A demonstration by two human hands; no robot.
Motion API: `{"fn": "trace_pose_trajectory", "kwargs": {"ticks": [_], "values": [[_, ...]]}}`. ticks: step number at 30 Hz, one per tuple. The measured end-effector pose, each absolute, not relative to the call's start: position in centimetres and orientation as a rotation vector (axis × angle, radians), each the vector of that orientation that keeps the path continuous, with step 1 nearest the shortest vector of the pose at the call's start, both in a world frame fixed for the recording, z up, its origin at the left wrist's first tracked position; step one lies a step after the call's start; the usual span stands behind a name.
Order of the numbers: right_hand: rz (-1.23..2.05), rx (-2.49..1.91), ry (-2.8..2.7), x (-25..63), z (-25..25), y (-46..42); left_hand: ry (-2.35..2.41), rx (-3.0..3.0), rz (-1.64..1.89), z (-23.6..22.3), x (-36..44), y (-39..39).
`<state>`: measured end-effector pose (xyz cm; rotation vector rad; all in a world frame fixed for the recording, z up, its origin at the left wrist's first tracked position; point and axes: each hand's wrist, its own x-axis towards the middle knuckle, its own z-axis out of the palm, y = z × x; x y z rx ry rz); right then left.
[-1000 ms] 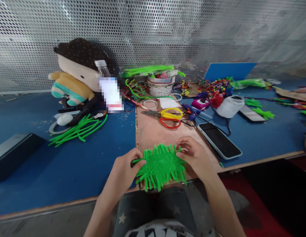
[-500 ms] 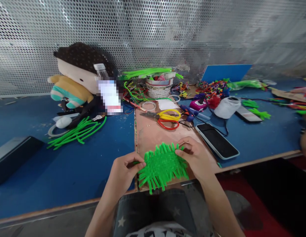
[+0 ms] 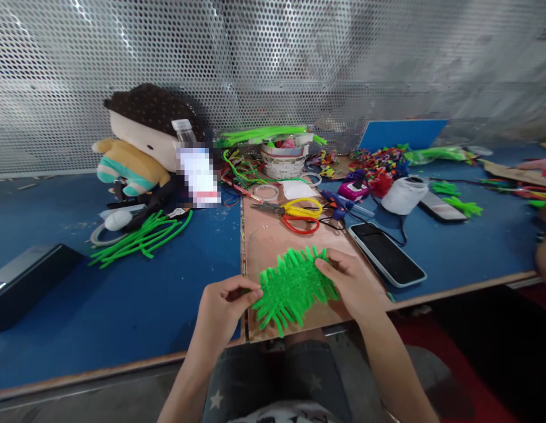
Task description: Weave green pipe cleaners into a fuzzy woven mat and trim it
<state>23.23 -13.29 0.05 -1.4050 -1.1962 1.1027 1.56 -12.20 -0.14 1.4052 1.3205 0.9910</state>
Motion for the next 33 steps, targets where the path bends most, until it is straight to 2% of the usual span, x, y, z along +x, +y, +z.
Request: {"fn": "trace_pose_trajectory", "kwargs": {"ticks": [7,14,20,25,29,33], "values": [[0.776,-1.426,-1.261,23.0,-0.4,-12.8,1.312,1.529,0.881,0.3,2.1,-12.6],[0.931,-1.426,-1.286,23.0,0.9,-12.6,1.252,1.808,0.654,-0.2,1.5,-12.3],[0.947,-1.376,-1.419,23.8,2.0,-11.7,1.155,1.741,0.605,-0.1,2.0,-12.9],[0.849,-1.352,-1.466,24.3,2.9,-11.2,1.088,1.559,0.704,-0.1,3.0,-13.6],[0.816,-1.209,-1.142,24.1,2.6,-11.7,1.137,1.341,0.968,-0.8,3.5,-13.8],[1.146,-1.082,-0.792,22.8,1.3,-13.3,1.126,1.076,1.116,-1.3,4.2,-13.9]]}}
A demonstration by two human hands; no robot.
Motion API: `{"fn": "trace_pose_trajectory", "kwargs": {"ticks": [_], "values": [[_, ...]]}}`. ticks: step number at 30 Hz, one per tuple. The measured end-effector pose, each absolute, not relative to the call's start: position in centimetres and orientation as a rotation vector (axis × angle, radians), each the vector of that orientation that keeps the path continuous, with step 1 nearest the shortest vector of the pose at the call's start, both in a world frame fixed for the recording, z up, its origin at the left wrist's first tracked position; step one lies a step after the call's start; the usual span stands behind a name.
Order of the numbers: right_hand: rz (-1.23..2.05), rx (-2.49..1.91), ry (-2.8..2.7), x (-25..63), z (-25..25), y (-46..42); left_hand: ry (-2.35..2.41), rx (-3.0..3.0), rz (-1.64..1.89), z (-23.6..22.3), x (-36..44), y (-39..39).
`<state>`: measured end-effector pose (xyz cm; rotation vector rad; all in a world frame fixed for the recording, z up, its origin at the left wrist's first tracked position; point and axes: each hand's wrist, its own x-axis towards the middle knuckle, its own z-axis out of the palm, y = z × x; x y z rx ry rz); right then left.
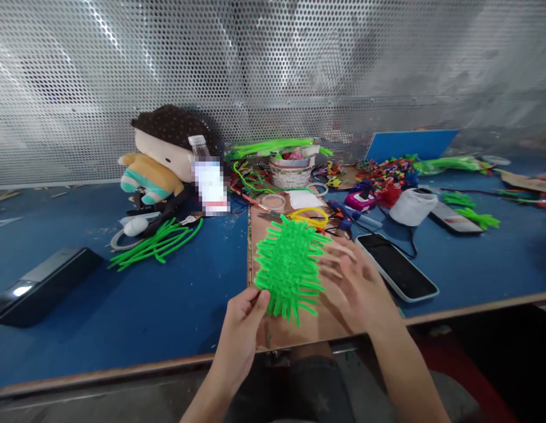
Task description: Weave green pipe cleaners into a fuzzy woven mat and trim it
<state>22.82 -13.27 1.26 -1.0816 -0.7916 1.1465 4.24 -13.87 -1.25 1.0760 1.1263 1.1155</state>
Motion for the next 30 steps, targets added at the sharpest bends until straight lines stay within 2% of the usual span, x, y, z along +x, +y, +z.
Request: {"fn": "trace_pose_trajectory", "kwargs": {"ticks": [2,3,9,13,21,30], "values": [[1.391,-1.076,-0.75,21.9,0.6,-14.1,1.115,1.0,1.118,-1.2,4.7,-14.0],[1.407,-1.062,-0.766,21.5,0.3,-14.5,1.108,0.972,1.107,-1.2,4.9,-14.1],[1.24,-1.261,-0.969,20.0,0.1,-15.4,1.047,0.874,0.974,-1.0,5.7,-15.0],[1.157,-1.338,-1.022,19.7,0.5,-15.6,1.068,0.991,1.042,-1.3,5.4,-15.1],[1.318,-1.255,-1.166,20.6,0.4,-15.5,1.0,1.003,1.076,-0.7,3.9,-14.5],[1.233,-1.355,-1.213,20.9,0.0,-15.0,0.945,0.916,1.066,-1.1,3.6,-14.5]]}}
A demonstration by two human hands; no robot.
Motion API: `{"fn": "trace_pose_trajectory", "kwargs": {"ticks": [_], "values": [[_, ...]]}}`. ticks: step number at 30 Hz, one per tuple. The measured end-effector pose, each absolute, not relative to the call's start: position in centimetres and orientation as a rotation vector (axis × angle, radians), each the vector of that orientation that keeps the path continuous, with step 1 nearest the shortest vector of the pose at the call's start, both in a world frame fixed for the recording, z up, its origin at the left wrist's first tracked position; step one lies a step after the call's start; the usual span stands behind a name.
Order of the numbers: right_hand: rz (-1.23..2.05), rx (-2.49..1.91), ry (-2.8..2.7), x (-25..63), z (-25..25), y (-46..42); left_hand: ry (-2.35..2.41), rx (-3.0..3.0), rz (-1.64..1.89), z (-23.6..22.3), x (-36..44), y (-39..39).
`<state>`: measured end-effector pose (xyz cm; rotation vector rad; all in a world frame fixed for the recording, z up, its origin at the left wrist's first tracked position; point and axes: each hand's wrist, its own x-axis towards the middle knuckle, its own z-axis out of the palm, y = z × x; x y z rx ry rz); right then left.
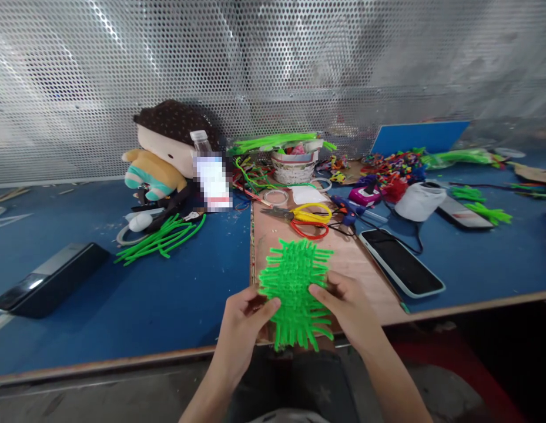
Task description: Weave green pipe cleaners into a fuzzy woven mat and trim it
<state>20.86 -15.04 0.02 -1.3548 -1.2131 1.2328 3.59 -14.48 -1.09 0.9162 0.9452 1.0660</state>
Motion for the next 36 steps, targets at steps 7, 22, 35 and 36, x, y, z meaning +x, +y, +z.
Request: {"fn": "trace_pose_trajectory", "kwargs": {"ticks": [7,22,35,36], "values": [[1.179,-1.378,-1.249,20.8,0.5,-14.8,1.092,1.016,0.955,-0.5,3.5,-14.2],[1.439,-1.385,-1.211,21.3,0.2,-14.6,1.02,1.048,0.959,0.5,2.8,-12.8],[1.577,-1.303,-1.203,20.8,1.4,-14.6,1.026,1.174,1.219,0.2,2.9,-12.0],[1.584,-1.308,-1.212,20.9,1.5,-14.7,1.043,1.181,1.223,0.1,3.0,-12.0]]}}
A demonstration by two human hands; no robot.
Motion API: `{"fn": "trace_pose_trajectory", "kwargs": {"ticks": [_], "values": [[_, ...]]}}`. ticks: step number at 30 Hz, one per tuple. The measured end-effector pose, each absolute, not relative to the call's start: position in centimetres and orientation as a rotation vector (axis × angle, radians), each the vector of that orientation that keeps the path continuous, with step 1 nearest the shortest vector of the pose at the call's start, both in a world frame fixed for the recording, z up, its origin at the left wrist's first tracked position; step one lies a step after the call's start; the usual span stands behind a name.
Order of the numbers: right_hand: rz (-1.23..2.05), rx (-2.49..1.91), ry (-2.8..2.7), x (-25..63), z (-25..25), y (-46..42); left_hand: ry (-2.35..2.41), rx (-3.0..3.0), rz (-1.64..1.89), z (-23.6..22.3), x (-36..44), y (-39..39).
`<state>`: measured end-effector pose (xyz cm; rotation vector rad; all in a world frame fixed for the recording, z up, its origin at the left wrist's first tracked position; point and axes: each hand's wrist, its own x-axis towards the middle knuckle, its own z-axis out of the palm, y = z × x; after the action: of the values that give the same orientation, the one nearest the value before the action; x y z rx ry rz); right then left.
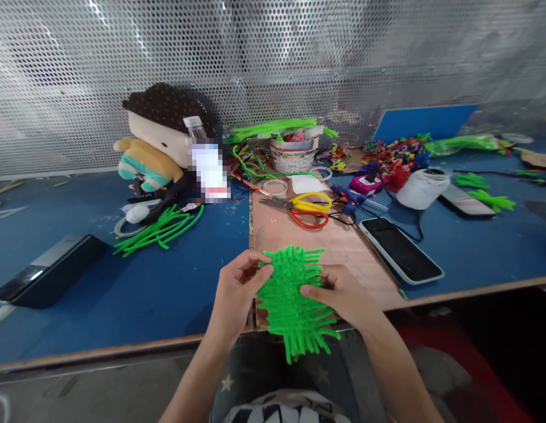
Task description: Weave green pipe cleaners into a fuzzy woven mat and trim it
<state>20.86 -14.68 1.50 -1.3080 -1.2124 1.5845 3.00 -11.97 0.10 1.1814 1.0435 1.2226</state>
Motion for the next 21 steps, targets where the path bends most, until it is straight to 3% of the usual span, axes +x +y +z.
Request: {"fn": "trace_pose_trajectory", "kwargs": {"ticks": [21], "values": [[1.517,-1.278,-1.346,21.2,1.3,-14.8,1.143,1.38,1.18,0.6,2.9,-12.3]]}}
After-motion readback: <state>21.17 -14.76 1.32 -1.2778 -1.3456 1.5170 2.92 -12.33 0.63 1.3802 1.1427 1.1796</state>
